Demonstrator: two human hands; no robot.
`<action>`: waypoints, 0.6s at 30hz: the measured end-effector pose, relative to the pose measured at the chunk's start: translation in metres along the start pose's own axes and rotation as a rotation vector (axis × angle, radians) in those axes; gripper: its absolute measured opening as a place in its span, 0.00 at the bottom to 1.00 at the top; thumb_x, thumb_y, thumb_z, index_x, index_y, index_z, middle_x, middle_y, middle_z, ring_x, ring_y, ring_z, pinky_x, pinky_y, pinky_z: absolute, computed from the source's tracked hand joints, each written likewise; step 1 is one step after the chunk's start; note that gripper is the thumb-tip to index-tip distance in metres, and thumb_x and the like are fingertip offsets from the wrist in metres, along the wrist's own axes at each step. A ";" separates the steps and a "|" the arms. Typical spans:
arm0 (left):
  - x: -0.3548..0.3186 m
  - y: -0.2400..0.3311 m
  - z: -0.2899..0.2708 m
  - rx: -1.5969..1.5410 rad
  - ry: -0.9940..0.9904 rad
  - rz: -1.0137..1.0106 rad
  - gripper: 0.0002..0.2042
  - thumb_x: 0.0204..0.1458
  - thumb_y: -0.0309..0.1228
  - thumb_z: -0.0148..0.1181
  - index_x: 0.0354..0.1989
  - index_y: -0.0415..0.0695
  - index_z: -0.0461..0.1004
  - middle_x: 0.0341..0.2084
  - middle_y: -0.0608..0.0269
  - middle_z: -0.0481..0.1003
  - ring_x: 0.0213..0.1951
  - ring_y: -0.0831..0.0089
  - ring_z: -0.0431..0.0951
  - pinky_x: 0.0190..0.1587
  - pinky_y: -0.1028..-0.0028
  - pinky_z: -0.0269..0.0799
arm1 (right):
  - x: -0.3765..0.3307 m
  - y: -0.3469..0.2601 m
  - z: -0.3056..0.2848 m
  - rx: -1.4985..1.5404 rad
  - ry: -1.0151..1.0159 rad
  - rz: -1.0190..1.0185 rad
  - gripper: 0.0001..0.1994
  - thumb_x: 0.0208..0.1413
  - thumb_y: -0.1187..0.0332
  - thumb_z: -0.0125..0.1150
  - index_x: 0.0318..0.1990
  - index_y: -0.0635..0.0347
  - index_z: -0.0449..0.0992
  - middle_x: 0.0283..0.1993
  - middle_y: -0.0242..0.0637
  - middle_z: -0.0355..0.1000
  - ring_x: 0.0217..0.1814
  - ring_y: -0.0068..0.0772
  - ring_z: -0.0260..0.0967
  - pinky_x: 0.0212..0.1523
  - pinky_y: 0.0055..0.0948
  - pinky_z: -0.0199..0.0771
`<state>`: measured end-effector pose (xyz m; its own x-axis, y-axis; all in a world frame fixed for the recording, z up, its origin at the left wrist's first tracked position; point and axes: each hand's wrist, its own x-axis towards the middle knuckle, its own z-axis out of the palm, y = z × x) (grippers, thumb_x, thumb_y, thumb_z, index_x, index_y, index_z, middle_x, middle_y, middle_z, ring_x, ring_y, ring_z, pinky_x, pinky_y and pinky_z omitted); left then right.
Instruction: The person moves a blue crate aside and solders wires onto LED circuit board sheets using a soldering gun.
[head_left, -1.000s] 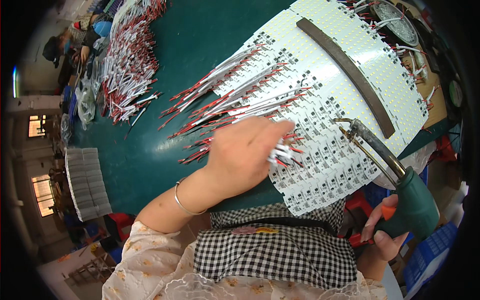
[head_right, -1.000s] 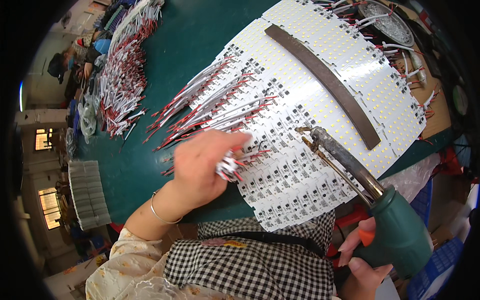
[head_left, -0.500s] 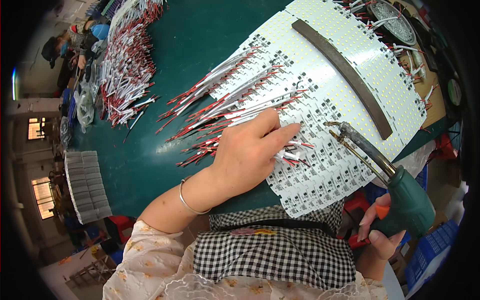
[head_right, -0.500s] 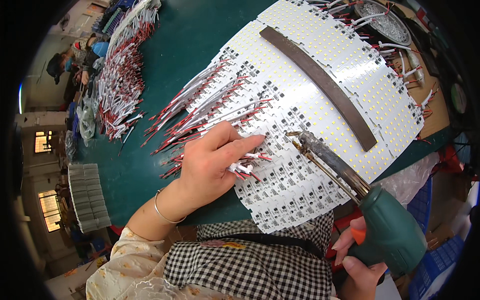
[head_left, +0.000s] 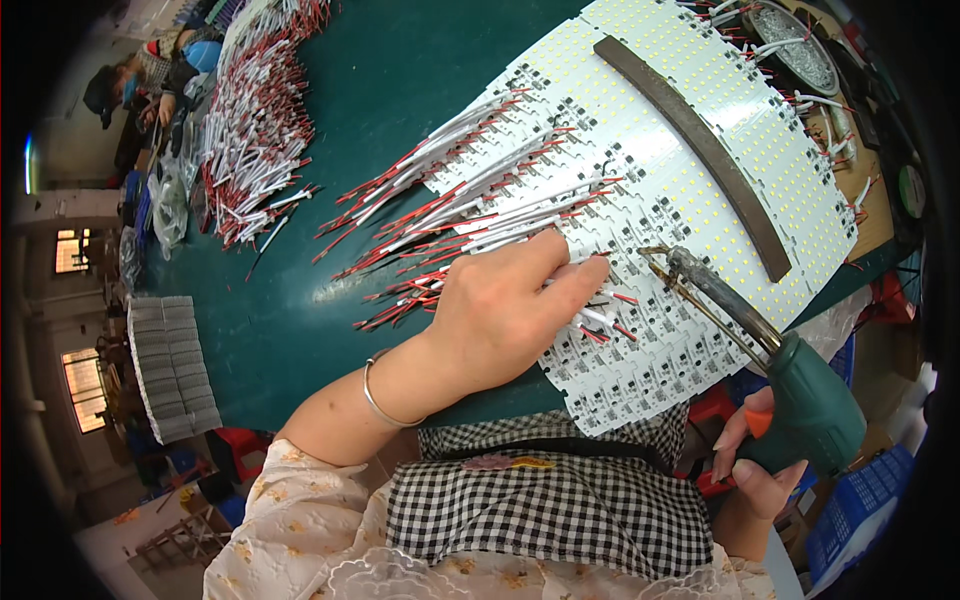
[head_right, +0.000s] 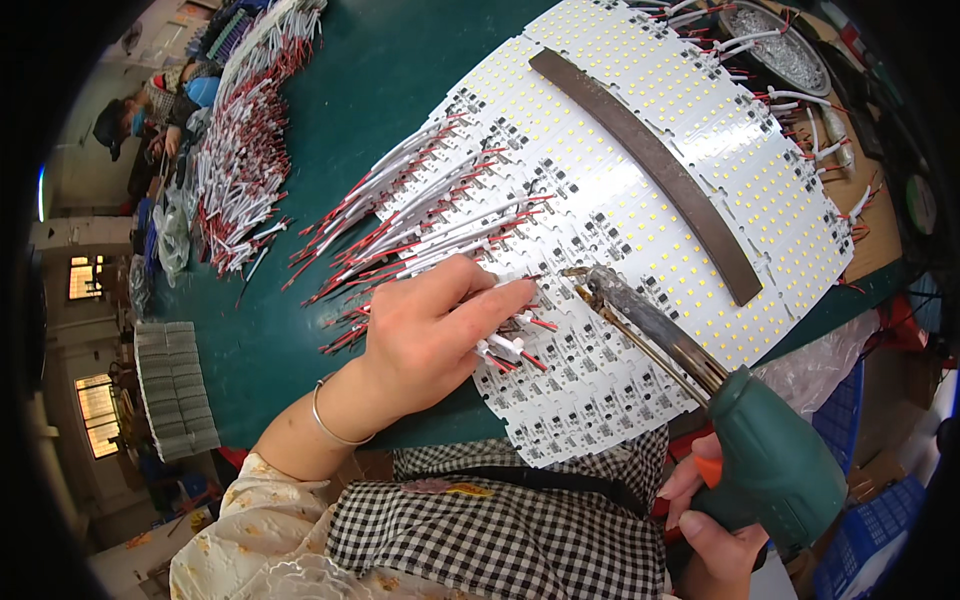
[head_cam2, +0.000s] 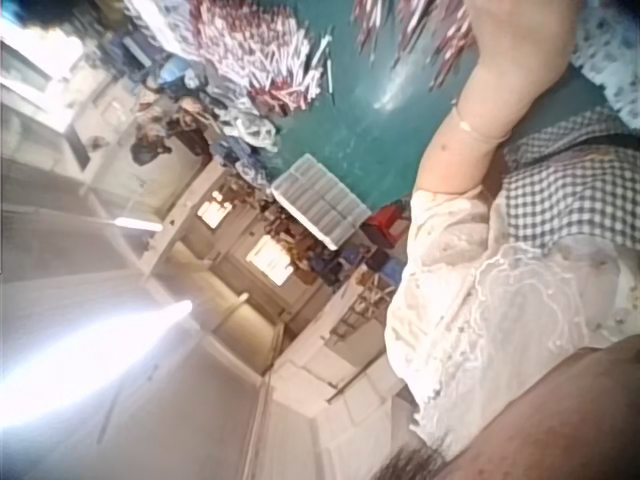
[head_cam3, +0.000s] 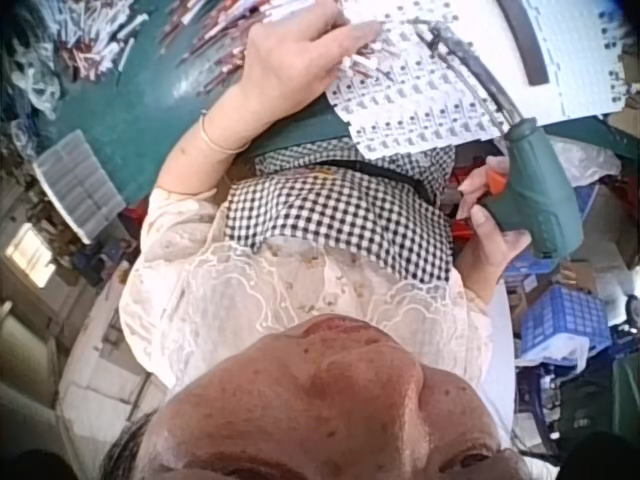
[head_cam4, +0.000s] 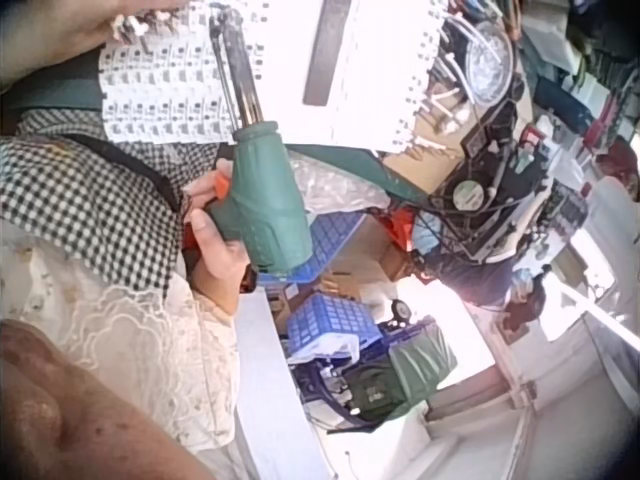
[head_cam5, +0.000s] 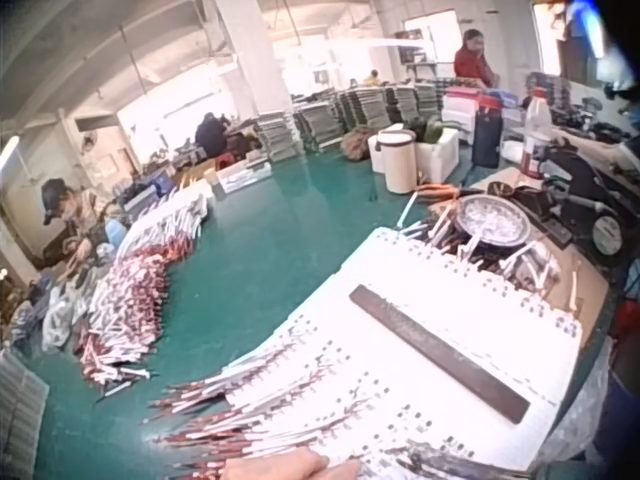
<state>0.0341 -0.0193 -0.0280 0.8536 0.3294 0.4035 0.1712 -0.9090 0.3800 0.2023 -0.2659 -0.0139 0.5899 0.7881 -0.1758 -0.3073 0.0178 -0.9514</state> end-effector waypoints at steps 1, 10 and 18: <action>0.000 0.000 0.001 0.002 0.011 -0.001 0.23 0.27 0.15 0.54 0.39 0.44 0.76 0.20 0.63 0.70 0.18 0.69 0.71 0.17 0.74 0.65 | 0.000 0.001 0.000 0.000 0.012 -0.013 0.31 0.39 0.70 0.64 0.49 0.79 0.58 0.27 0.49 0.69 0.13 0.25 0.62 0.12 0.19 0.65; 0.002 -0.002 0.003 -0.147 0.006 -0.061 0.26 0.24 0.11 0.50 0.39 0.43 0.76 0.22 0.61 0.71 0.22 0.67 0.73 0.21 0.73 0.67 | 0.002 0.003 -0.001 -0.025 0.013 0.010 0.30 0.38 0.71 0.64 0.48 0.79 0.60 0.28 0.50 0.69 0.14 0.26 0.63 0.13 0.19 0.65; 0.003 -0.002 0.001 -0.247 -0.033 -0.131 0.27 0.22 0.10 0.48 0.37 0.43 0.77 0.24 0.61 0.71 0.25 0.66 0.74 0.24 0.73 0.68 | 0.006 -0.001 -0.003 -0.006 -0.173 0.067 0.27 0.37 0.82 0.53 0.51 0.75 0.61 0.35 0.53 0.68 0.28 0.33 0.67 0.23 0.23 0.66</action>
<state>0.0365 -0.0170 -0.0287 0.8486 0.4277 0.3114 0.1593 -0.7678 0.6205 0.2086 -0.2635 -0.0144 0.4307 0.8816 -0.1933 -0.3365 -0.0419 -0.9408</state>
